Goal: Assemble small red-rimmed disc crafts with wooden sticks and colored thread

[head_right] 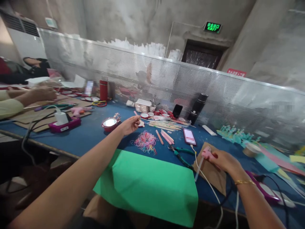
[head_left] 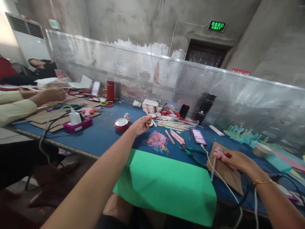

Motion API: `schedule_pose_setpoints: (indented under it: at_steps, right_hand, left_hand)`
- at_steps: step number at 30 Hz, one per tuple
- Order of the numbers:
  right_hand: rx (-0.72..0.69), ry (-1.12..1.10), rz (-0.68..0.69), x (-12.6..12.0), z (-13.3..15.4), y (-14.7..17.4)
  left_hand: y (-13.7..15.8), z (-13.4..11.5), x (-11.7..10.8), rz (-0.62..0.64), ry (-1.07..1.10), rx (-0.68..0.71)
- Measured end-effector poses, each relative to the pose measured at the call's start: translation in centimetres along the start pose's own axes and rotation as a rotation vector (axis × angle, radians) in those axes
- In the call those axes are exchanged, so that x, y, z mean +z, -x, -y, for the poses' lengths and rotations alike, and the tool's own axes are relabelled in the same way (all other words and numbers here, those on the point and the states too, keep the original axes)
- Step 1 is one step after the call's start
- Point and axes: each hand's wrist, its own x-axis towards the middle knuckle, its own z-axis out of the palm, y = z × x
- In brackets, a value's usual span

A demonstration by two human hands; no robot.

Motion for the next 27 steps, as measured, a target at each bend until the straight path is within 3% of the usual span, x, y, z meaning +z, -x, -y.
schedule_pose_setpoints:
  at_steps: [2, 5, 7, 10, 13, 16, 21, 27]
  right_hand:
    - [-0.022, 0.012, 0.040, -0.7, 0.2, -0.3]
    - [-0.047, -0.094, -0.180, -3.5, 3.7, -1.4]
    - [-0.133, -0.291, -0.221, -5.6, 8.6, -2.6]
    - [-0.265, -0.610, -0.157, -6.9, 18.0, -5.2]
    - [-0.388, -0.863, -0.058, -5.7, 26.5, -8.2]
    - [-0.440, -1.083, 0.100, -3.4, 31.5, -10.5]
    - [-0.376, -1.399, 0.137, -1.5, 33.2, -11.9]
    - [-0.325, -1.494, 0.253, -1.4, 32.7, -11.9]
  left_hand:
    - [-0.1, 0.1, -0.1, 0.024, 0.002, -0.016]
    - [0.0, 0.4, 0.0, 0.115, -0.013, -0.120]
    - [0.3, 0.5, 0.2, 0.186, -0.030, -0.194]
    - [0.9, 0.6, 0.4, 0.232, -0.032, -0.227]
    - [1.2, 0.5, 0.3, 0.258, -0.001, -0.209]
    - [1.2, 0.4, 0.1, 0.271, 0.035, -0.180]
    - [0.8, 0.5, 0.3, 0.249, 0.041, -0.199]
    - [1.1, 0.6, 1.3, 0.237, -0.065, -0.222]
